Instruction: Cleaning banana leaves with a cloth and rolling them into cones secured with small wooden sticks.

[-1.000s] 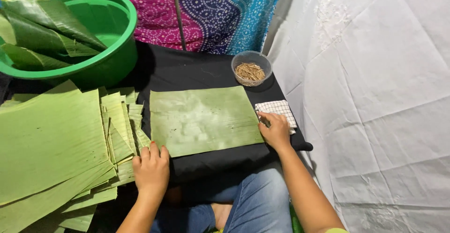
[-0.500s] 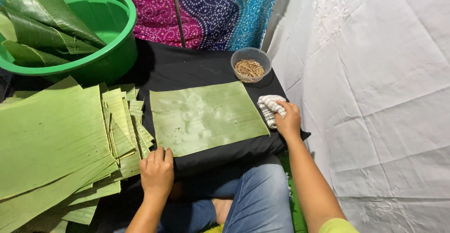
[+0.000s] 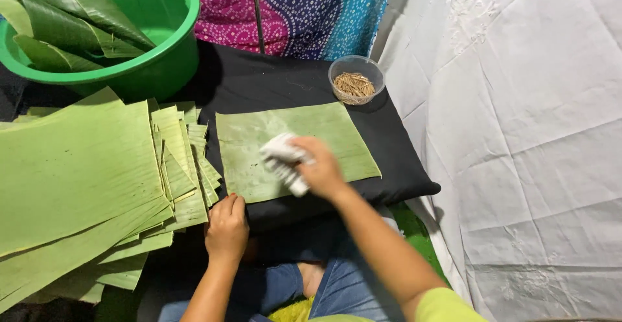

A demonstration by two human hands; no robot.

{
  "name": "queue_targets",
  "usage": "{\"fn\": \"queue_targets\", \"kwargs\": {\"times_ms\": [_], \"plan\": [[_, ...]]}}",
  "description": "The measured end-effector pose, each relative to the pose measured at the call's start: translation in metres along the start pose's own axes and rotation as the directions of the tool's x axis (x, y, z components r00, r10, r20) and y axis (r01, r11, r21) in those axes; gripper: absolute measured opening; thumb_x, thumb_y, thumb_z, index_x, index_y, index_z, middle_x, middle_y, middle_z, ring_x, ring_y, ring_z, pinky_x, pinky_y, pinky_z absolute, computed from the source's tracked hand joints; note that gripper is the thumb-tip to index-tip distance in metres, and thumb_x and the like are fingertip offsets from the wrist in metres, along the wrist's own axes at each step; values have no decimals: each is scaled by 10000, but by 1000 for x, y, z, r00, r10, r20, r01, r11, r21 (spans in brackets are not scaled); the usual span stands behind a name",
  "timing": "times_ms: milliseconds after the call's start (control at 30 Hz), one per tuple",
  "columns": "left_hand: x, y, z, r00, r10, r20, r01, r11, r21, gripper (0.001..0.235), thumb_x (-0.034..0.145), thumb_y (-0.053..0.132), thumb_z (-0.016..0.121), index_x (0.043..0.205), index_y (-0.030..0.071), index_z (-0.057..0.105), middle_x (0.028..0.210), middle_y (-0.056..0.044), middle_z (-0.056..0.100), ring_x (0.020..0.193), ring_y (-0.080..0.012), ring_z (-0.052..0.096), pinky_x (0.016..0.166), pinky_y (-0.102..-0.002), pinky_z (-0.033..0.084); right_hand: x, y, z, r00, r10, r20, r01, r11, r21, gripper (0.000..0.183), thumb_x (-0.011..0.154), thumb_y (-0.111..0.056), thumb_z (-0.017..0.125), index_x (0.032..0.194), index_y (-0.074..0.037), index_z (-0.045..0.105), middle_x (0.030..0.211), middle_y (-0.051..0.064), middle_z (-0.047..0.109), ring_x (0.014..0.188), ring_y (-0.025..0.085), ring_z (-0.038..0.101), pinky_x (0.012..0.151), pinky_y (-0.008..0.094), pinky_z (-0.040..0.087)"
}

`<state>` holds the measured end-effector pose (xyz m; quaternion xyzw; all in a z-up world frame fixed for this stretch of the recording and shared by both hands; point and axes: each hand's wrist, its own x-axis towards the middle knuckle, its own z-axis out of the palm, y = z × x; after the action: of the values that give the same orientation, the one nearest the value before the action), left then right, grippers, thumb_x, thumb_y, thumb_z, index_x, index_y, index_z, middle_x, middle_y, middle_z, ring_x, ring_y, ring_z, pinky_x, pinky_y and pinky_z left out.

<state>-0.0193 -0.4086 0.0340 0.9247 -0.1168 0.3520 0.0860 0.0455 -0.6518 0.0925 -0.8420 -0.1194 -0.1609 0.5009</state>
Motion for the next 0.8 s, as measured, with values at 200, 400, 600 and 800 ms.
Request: {"fn": "queue_targets", "kwargs": {"times_ms": [200, 400, 600, 800], "plan": [[-18, 0, 9, 999, -46, 15, 48, 985, -164, 242, 846, 73, 666, 1083, 26, 679, 1174, -127, 665, 1106, -339, 624, 976, -400, 507, -24, -11, 113, 936, -67, 346, 238, 844, -481, 507, 894, -393, 643, 1395, -323, 608, 1600, 106, 406, 1407, 399, 376, 1104, 553, 276], [-20, 1, 10, 995, -94, 46, 101, 977, -188, 349, 822, 37, 638, 1168, 43, 678, 1254, -111, 656, 1160, -328, 609, 991, -395, 510, -28, -3, 96, 943, -85, 321, 257, 798, -545, 494, 867, -392, 673, 1357, -335, 655, 1617, 49, 400, 1288, 328, 434, 1036, 459, 316], [-13, 10, -1, 989, -147, 34, 150, 979, -138, 329, 832, 27, 646, 1152, 61, 717, 1262, -77, 685, 1213, -358, 621, 978, -415, 530, -35, 61, 29, 989, 15, 146, 86, 745, -661, 543, 849, -258, 582, 1375, -375, 649, 1604, 16, 422, 1247, 302, 490, 986, 492, 353], [-14, 11, 4, 990, -141, -15, 134, 965, -224, 336, 824, -20, 650, 1154, 12, 706, 1265, -141, 648, 1202, -396, 590, 1066, -459, 487, -57, 116, -82, 974, 153, -167, -224, 556, -800, 516, 828, -288, 679, 1329, -413, 670, 1571, -41, 439, 1136, 305, 513, 851, 494, 427]]}}
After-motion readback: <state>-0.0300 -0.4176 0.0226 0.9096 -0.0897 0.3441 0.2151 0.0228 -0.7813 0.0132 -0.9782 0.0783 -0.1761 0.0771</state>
